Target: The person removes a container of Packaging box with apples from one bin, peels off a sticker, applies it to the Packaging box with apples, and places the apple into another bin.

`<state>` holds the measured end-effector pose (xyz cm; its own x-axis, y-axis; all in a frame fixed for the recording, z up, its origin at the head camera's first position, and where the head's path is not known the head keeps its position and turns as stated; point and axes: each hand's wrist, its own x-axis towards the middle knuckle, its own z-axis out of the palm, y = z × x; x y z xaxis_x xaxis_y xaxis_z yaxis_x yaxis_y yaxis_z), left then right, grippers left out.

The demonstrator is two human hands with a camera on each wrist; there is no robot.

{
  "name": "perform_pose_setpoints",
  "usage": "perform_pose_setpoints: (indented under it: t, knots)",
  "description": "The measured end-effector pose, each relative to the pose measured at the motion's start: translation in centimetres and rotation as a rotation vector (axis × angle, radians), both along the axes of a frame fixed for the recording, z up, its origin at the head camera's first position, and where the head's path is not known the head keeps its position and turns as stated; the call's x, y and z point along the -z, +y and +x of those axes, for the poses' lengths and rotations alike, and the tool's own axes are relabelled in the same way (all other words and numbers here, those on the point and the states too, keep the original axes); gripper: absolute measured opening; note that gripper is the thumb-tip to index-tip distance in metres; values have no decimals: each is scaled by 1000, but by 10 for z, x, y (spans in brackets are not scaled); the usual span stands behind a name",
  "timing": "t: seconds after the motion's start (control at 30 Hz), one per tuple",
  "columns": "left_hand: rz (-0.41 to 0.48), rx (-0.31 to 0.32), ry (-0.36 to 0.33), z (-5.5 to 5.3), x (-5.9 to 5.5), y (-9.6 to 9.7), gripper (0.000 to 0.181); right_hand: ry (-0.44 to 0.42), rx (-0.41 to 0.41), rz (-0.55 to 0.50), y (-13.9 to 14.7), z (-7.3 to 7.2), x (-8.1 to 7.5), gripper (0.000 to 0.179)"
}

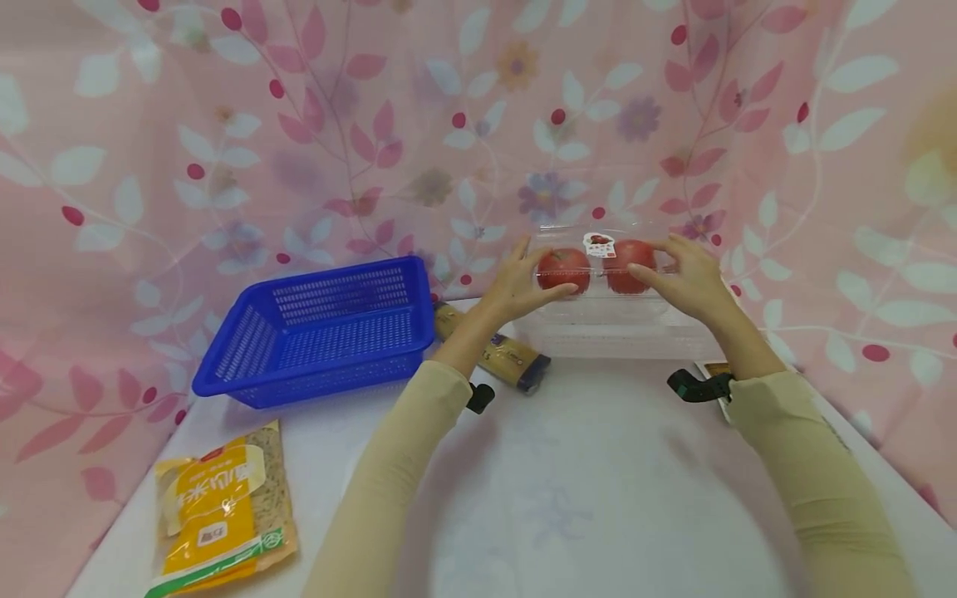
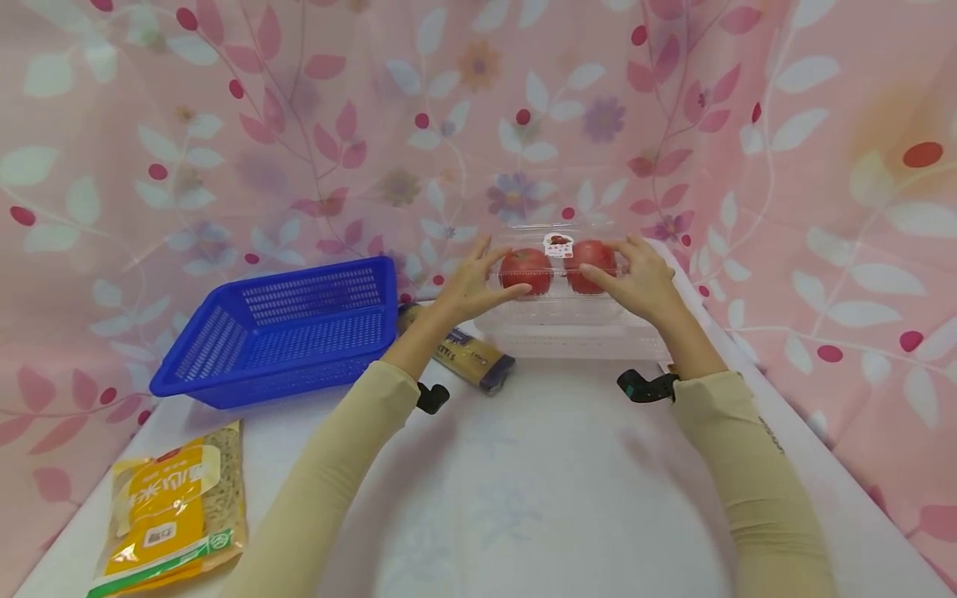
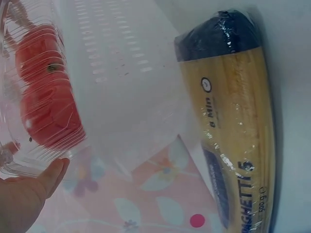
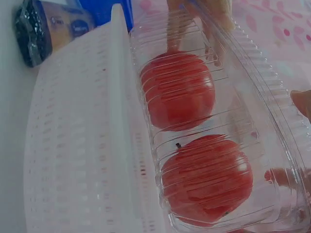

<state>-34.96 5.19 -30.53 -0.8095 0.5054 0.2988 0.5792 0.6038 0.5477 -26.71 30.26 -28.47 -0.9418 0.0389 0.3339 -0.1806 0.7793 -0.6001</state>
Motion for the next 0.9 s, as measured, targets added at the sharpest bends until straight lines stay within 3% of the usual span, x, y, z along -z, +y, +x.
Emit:
perform_pose_setpoints:
  t: [0.3,0.53,0.73,0.9]
  knots:
    - [-96,-1,8,-13,17,10,77,-39,-17,-4,15,-19,25,67]
    - [-121,48,-99,-17,29,16,82,-69,-18,2,24,-25,38,65]
    - [-166,87,-138,-20,39,21,82,-78,-48,-15,30,-29,50,63]
    - [-226,98,-182,-21,39,25,84,-180,-67,-52,34,-29,56,69]
